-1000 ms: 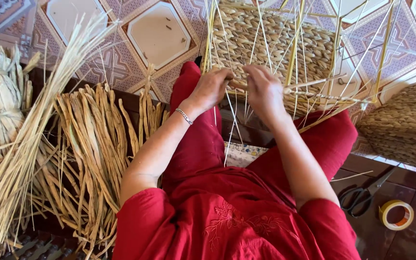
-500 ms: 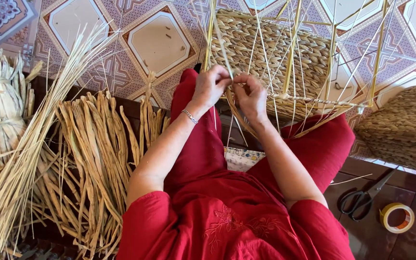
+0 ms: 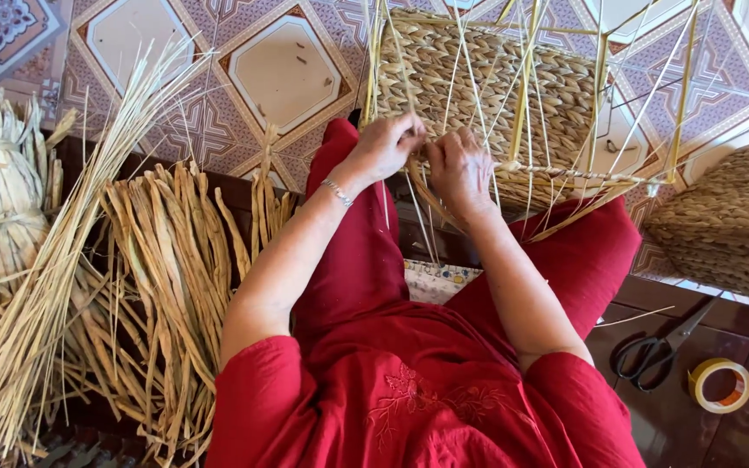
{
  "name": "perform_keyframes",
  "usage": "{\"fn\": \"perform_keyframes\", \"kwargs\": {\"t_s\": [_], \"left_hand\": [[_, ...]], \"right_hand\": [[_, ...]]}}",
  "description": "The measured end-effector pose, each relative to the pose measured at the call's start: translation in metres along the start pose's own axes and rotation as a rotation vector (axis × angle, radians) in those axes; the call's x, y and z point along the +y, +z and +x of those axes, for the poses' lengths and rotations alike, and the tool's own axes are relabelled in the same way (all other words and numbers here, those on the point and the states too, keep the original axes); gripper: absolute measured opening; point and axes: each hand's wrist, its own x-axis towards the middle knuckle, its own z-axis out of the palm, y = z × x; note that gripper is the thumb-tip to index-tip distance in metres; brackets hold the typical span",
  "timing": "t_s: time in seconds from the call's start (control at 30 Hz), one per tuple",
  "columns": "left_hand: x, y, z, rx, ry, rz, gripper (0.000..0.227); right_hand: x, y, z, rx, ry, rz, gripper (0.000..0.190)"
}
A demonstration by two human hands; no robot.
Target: The person weaves together dried plant fibers around a wire and wooden frame to form a basket. The person threads and tucks long strands of fiber through the existing weave, occasionally using scissors to trim excess material.
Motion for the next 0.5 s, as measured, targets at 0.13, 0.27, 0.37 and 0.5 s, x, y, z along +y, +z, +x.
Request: {"fn": "perform_keyframes", "kwargs": {"t_s": [0.13, 0.27, 0.37, 0.5], "left_hand": [[-0.009, 0.017, 0.024, 0.099, 0.020, 0.014, 0.014], [-0.003, 0.021, 0.032, 0.181, 0.001, 0.145, 0.018], [0.008, 0.006, 0.018, 0.094, -0.089, -0.013, 0.039], [-0.015, -0.027, -0.047, 0.473, 0.108, -0.365, 0.022]], "right_hand": [[-0.006, -0.005, -0.002, 0.005, -0.019, 0.005, 0.022], [-0.012, -0.007, -0.002, -0.051, 0.022, -0.017, 0.021], [-0.011, -0.007, -0.001, -0.034, 0.021, -0.047, 0.020], [-0.010, -0.005, -0.008, 0.044, -0.064, -0.076, 0.020]]}}
